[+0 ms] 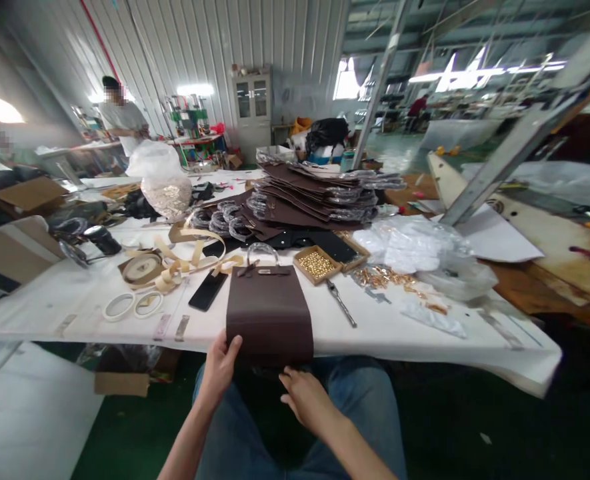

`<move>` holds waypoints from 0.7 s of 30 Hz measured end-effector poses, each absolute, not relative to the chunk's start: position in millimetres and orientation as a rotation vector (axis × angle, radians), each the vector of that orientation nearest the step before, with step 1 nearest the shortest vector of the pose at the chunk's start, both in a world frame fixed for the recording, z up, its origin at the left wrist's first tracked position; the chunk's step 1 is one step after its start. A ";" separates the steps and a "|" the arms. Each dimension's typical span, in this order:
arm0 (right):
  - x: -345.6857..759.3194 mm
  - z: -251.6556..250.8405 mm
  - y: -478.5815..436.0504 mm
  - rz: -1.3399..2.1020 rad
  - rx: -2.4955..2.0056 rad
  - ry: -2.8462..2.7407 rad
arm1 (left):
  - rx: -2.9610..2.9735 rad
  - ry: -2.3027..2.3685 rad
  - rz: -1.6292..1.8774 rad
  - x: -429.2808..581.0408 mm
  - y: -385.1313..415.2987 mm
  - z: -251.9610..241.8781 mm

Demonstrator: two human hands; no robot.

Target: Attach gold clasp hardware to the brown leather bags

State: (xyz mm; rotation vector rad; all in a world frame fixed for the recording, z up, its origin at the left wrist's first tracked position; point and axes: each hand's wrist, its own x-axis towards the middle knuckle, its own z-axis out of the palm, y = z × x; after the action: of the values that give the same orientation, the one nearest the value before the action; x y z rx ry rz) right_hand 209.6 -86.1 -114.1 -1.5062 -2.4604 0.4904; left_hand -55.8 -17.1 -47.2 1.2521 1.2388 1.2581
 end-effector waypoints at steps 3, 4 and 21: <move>210.2 -79.2 -83.3 0.430 -1.207 -2.373 | 1.179 1.362 1.236 -59.8 -38.1 -74.6; 210.7 -63.8 -79.0 0.389 -1.137 -2.285 | 1.149 1.375 1.244 -58.1 -44.5 -85.1; 218.0 -19.1 104.3 0.717 -1.551 -1.690 | 1.630 1.888 1.418 -74.3 -48.6 -97.1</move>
State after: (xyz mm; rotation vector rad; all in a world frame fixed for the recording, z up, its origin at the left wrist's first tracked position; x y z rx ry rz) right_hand 218.0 104.3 -19.1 -1.5511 -1.6901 0.7170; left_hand -74.3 -48.6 -97.1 1.6302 1.8883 1.4176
